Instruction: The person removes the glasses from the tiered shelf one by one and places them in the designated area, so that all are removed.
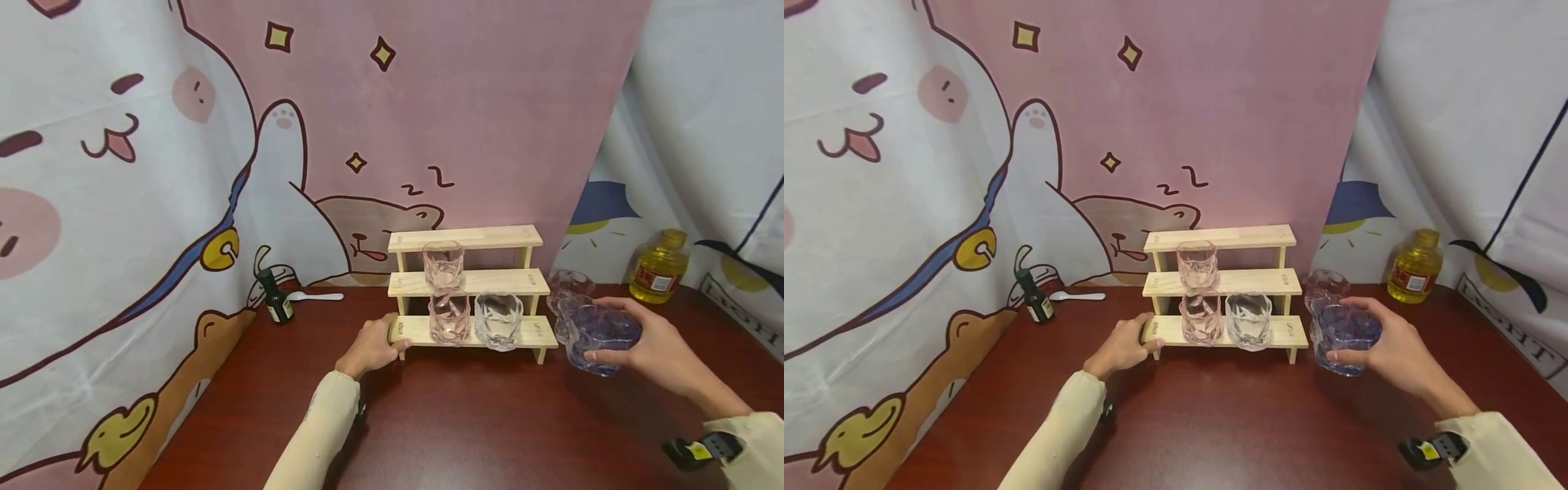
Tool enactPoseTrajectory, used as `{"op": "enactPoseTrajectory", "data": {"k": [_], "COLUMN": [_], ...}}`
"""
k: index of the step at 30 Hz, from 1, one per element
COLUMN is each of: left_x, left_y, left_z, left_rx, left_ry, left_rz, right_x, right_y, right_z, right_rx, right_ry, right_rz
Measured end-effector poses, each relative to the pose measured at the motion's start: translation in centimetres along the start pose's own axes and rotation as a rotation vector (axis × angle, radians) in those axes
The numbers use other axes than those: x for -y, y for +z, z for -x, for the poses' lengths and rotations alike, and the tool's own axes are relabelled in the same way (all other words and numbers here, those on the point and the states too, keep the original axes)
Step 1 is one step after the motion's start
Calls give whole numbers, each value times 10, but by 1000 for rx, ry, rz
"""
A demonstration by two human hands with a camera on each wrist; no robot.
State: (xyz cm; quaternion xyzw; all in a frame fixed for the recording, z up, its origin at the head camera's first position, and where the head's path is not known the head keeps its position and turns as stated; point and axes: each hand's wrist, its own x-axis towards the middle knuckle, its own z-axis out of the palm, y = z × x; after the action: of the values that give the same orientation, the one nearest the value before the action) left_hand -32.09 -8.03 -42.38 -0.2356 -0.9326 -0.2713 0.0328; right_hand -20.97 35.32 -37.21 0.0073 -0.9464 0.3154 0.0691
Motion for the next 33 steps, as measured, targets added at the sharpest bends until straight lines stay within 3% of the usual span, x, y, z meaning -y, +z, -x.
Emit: {"op": "enactPoseTrajectory", "data": {"k": [17,33], "left_x": [-2,0], "left_y": [2,2], "left_z": [0,1], "left_rx": [-12,-6], "left_ry": [-12,-16], "left_rz": [5,14], "right_x": [-31,-37], "right_y": [17,31], "right_z": [5,4], "right_rx": [51,74], "right_ry": [-3,2], "right_rz": [10,24]}}
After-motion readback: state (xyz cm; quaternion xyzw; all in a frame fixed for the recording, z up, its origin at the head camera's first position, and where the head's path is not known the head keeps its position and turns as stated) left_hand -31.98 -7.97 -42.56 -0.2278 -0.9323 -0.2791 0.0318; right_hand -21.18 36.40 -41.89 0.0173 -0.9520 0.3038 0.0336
